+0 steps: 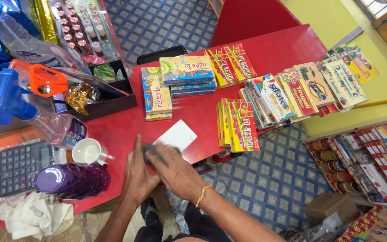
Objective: The person wipes the surfaces of small rectangular boxes with a dark cloth on a red counter. The person handles the boxes one at a time, turning them over to wipe multiple sides, then places them back on the counter.
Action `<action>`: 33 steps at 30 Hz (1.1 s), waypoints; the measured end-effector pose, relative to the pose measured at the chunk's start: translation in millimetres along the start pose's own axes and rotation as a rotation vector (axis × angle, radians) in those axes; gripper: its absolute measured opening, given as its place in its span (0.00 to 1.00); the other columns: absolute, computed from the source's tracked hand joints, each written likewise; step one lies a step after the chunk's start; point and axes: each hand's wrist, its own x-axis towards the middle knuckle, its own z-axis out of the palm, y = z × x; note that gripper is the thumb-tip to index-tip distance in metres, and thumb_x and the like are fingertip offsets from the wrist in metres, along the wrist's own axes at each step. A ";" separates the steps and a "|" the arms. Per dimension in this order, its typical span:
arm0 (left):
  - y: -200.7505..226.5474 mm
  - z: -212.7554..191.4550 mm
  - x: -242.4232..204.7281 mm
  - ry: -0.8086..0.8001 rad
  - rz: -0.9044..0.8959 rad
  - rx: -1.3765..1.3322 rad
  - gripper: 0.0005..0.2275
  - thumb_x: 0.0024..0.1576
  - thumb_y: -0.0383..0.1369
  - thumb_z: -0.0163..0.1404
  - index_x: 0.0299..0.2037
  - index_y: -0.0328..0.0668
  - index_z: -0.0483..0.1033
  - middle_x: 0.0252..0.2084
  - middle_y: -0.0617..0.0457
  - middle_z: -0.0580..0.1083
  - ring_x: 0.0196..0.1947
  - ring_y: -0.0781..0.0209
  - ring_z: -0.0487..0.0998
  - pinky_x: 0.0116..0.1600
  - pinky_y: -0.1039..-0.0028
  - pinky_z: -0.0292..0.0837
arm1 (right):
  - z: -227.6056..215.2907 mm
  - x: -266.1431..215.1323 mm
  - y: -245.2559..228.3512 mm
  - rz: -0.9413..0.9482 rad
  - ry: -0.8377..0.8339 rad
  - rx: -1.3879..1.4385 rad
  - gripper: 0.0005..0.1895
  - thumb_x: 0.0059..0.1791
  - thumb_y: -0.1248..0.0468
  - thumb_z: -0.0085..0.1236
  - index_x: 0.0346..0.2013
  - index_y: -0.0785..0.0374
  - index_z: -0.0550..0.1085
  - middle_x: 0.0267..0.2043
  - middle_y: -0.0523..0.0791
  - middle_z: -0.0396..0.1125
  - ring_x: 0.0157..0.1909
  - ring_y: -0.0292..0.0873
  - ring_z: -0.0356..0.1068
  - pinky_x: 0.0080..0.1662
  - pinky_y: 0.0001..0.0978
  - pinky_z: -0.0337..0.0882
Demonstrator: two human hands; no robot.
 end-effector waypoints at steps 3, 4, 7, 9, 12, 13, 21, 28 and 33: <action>-4.3 3.0 -2.0 0.057 0.091 0.018 0.54 0.39 0.35 0.68 0.72 0.30 0.41 0.61 0.41 0.70 0.60 0.38 0.67 0.63 0.54 0.62 | -9.7 4.2 14.4 0.066 0.002 0.018 0.33 0.44 0.72 0.57 0.64 0.67 0.64 0.66 0.58 0.60 0.65 0.63 0.61 0.68 0.56 0.59; -4.3 4.0 -1.3 0.085 0.137 0.033 0.54 0.40 0.35 0.68 0.72 0.29 0.41 0.62 0.41 0.70 0.60 0.37 0.66 0.63 0.53 0.61 | -13.7 7.6 19.2 0.160 0.005 -0.001 0.32 0.44 0.72 0.58 0.64 0.66 0.65 0.65 0.57 0.62 0.63 0.63 0.62 0.67 0.57 0.59; 1.3 4.6 -0.9 0.037 0.011 0.052 0.50 0.40 0.36 0.69 0.72 0.37 0.47 0.63 0.43 0.70 0.61 0.41 0.68 0.64 0.57 0.64 | -6.6 12.8 5.7 0.247 -0.003 -0.037 0.42 0.34 0.71 0.56 0.65 0.72 0.62 0.67 0.63 0.57 0.62 0.68 0.59 0.62 0.56 0.60; 4.3 4.8 1.8 0.018 -0.061 0.045 0.52 0.41 0.36 0.67 0.74 0.36 0.44 0.61 0.43 0.70 0.60 0.42 0.68 0.65 0.58 0.64 | -2.0 7.7 -3.3 -0.001 -0.013 0.068 0.34 0.44 0.71 0.55 0.66 0.70 0.62 0.68 0.62 0.57 0.69 0.65 0.58 0.68 0.56 0.58; 4.3 6.7 1.5 0.043 -0.024 0.029 0.53 0.40 0.35 0.67 0.73 0.32 0.42 0.62 0.42 0.68 0.61 0.40 0.66 0.64 0.56 0.62 | -7.7 3.3 17.1 0.019 -0.053 0.094 0.31 0.47 0.72 0.52 0.66 0.65 0.64 0.69 0.57 0.59 0.72 0.61 0.60 0.70 0.56 0.58; 4.4 8.3 1.4 0.062 0.013 0.023 0.54 0.39 0.35 0.68 0.73 0.30 0.42 0.63 0.40 0.68 0.62 0.39 0.66 0.64 0.55 0.61 | -11.1 2.5 28.4 0.088 -0.071 0.080 0.32 0.46 0.73 0.51 0.66 0.63 0.65 0.68 0.56 0.61 0.71 0.60 0.61 0.69 0.56 0.58; 21.2 33.9 13.2 0.060 -0.311 -0.367 0.50 0.42 0.30 0.68 0.72 0.31 0.44 0.60 0.38 0.69 0.58 0.54 0.74 0.59 0.68 0.73 | -12.8 -8.2 67.5 0.305 0.238 0.165 0.29 0.50 0.74 0.49 0.67 0.65 0.63 0.68 0.62 0.56 0.69 0.65 0.58 0.65 0.48 0.63; 21.9 43.4 5.7 0.320 -0.259 -0.361 0.42 0.46 0.23 0.65 0.71 0.32 0.54 0.55 0.39 0.70 0.52 0.57 0.77 0.53 0.73 0.77 | -74.0 6.6 68.2 0.388 0.275 0.389 0.22 0.51 0.75 0.49 0.60 0.62 0.70 0.53 0.52 0.68 0.55 0.55 0.73 0.55 0.44 0.72; 14.3 40.9 -2.9 0.271 -0.282 -0.454 0.27 0.53 0.26 0.62 0.64 0.32 0.67 0.49 0.47 0.79 0.47 0.65 0.80 0.52 0.75 0.77 | -77.9 16.4 61.0 0.158 0.214 0.170 0.30 0.49 0.75 0.51 0.67 0.62 0.64 0.62 0.58 0.62 0.66 0.61 0.64 0.68 0.55 0.59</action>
